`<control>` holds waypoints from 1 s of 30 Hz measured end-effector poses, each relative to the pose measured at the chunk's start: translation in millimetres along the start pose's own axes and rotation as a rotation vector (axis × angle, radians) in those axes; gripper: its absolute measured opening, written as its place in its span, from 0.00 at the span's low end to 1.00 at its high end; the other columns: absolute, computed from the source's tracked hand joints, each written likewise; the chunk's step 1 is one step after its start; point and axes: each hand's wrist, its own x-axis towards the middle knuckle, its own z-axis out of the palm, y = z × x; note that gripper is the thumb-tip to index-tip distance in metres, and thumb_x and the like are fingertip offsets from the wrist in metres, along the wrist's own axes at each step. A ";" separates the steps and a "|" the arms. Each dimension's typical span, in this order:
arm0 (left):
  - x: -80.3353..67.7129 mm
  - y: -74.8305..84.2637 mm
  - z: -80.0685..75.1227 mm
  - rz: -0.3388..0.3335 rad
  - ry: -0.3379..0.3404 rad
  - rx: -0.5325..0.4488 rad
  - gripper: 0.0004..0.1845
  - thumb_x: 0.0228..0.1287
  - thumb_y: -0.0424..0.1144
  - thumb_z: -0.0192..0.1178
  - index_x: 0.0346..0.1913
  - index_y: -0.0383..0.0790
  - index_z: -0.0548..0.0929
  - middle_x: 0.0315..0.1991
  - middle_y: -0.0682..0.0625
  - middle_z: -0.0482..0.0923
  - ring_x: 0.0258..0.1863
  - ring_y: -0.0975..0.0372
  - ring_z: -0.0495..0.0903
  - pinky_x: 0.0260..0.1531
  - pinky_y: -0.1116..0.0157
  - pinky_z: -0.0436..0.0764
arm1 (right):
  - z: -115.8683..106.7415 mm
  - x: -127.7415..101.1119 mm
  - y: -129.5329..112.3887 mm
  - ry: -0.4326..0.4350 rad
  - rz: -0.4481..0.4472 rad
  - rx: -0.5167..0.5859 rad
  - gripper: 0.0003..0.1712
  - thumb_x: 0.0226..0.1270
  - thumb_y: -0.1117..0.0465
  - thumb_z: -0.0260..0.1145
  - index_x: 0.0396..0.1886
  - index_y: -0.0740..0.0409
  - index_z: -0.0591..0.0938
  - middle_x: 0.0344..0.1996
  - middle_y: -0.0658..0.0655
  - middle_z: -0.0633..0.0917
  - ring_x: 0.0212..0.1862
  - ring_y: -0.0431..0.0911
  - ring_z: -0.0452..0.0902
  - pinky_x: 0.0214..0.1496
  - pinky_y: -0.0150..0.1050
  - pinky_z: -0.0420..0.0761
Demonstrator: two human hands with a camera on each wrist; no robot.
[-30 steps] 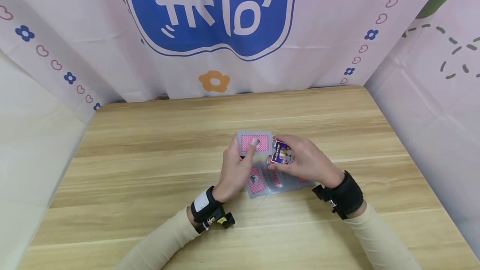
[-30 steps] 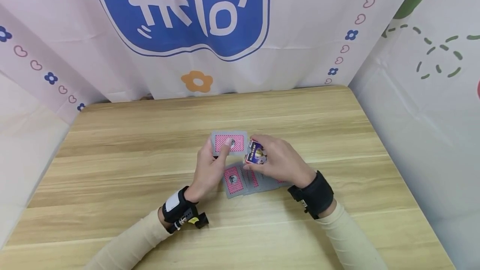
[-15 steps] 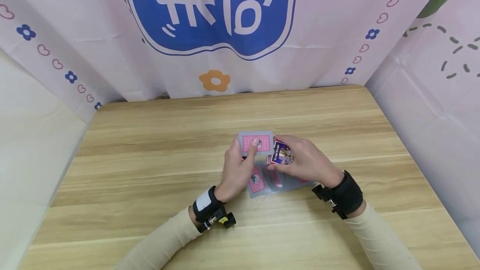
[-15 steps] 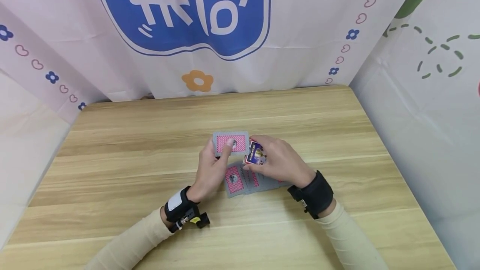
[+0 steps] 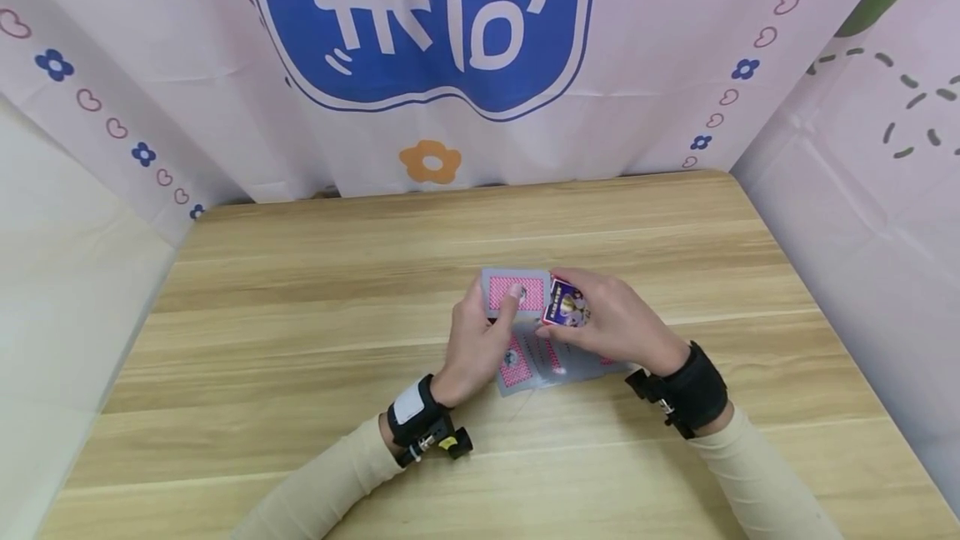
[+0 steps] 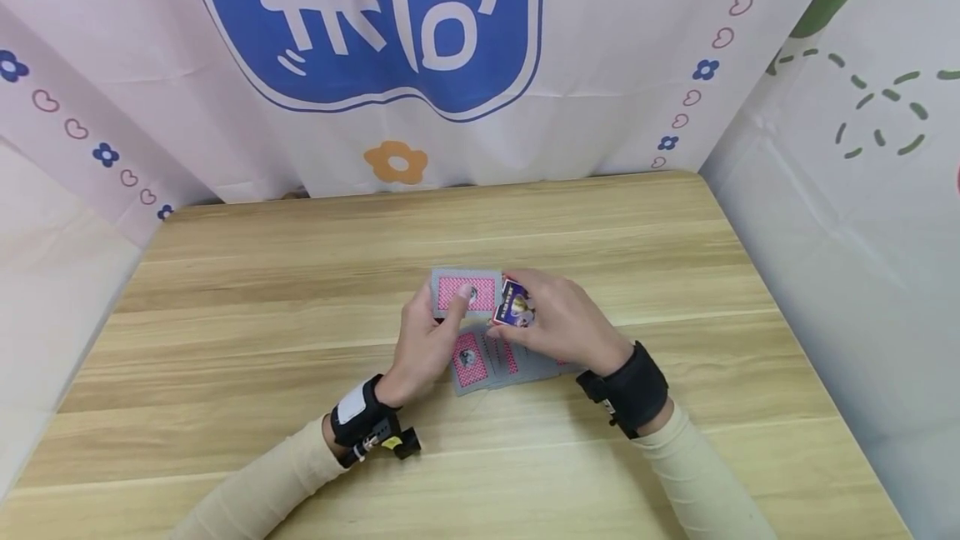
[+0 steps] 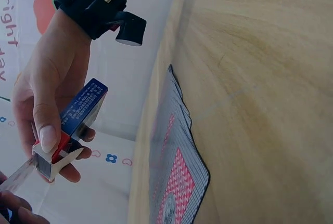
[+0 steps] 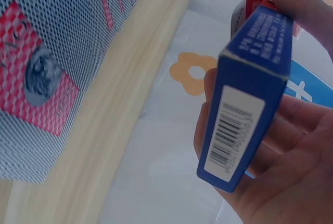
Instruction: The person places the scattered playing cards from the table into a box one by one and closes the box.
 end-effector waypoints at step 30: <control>5.3 3.5 -4.1 -0.185 -0.223 0.084 0.12 0.86 0.44 0.44 0.48 0.41 0.74 0.31 0.51 0.70 0.28 0.62 0.68 0.27 0.69 0.68 | 2.2 -0.2 1.1 -0.019 -0.035 -0.032 0.45 0.56 0.46 0.84 0.68 0.62 0.78 0.55 0.59 0.88 0.46 0.43 0.85 0.46 0.40 0.85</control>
